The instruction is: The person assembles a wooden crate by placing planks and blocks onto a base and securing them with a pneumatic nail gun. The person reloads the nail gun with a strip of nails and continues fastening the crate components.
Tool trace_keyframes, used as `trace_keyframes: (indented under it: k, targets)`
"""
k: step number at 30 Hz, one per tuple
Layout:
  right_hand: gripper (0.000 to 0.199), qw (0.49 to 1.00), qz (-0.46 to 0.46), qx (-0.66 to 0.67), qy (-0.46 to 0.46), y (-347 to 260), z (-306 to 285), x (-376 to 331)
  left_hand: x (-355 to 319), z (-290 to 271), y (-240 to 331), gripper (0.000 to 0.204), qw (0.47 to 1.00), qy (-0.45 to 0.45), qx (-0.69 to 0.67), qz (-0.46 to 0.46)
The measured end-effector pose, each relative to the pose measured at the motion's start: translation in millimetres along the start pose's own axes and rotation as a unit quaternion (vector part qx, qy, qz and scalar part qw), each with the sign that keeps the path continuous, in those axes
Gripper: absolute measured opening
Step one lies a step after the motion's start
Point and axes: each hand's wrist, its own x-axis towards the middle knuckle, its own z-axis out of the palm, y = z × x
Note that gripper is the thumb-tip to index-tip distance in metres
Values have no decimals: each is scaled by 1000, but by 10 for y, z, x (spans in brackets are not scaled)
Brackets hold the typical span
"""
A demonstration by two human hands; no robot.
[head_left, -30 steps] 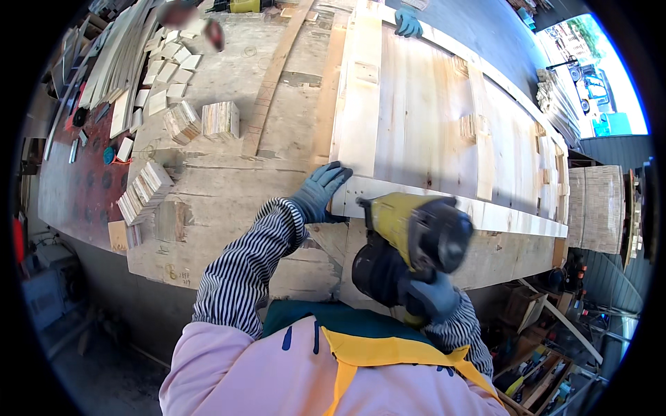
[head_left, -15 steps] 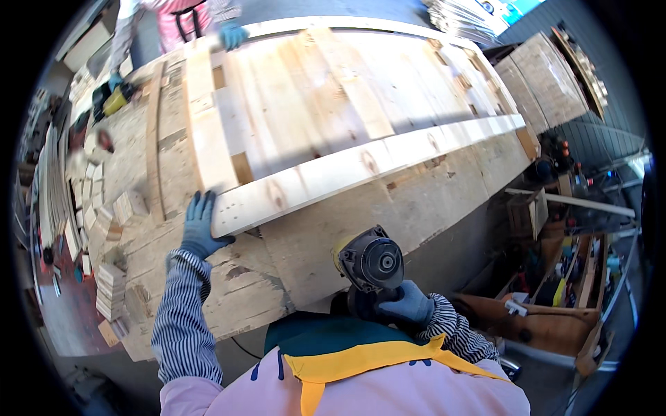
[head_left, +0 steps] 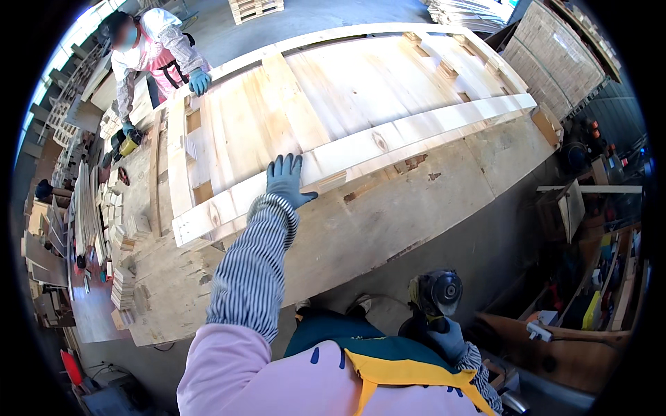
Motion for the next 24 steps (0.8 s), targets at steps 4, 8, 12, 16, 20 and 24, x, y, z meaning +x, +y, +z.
trace_keyframes:
  k: [4,8,12,16,20,24]
  targets:
    - [43,999,31,-16,29,-6,-314,-13,395,203,232,110,997,-30,7,-68]
    - [38,999,30,0,-14,-421,-381,338,413,242,259,109,999,-19,-5,-40]
    - [34,993,-52,-72,-77,-1240,-259,911,422,292,192,107,999,-19,-4,-43]
    - [36,974,-144,32,-173,-2290,152,1419,398,292,116,105,998,-2,-57,-41]
    - [16,983,-79,20,-162,-2883,548,1959,433,287,97,104,997,-16,-69,-35]
    - [6,977,-63,-53,-196,-3101,712,2399,389,346,110,103,995,-21,-99,-19]
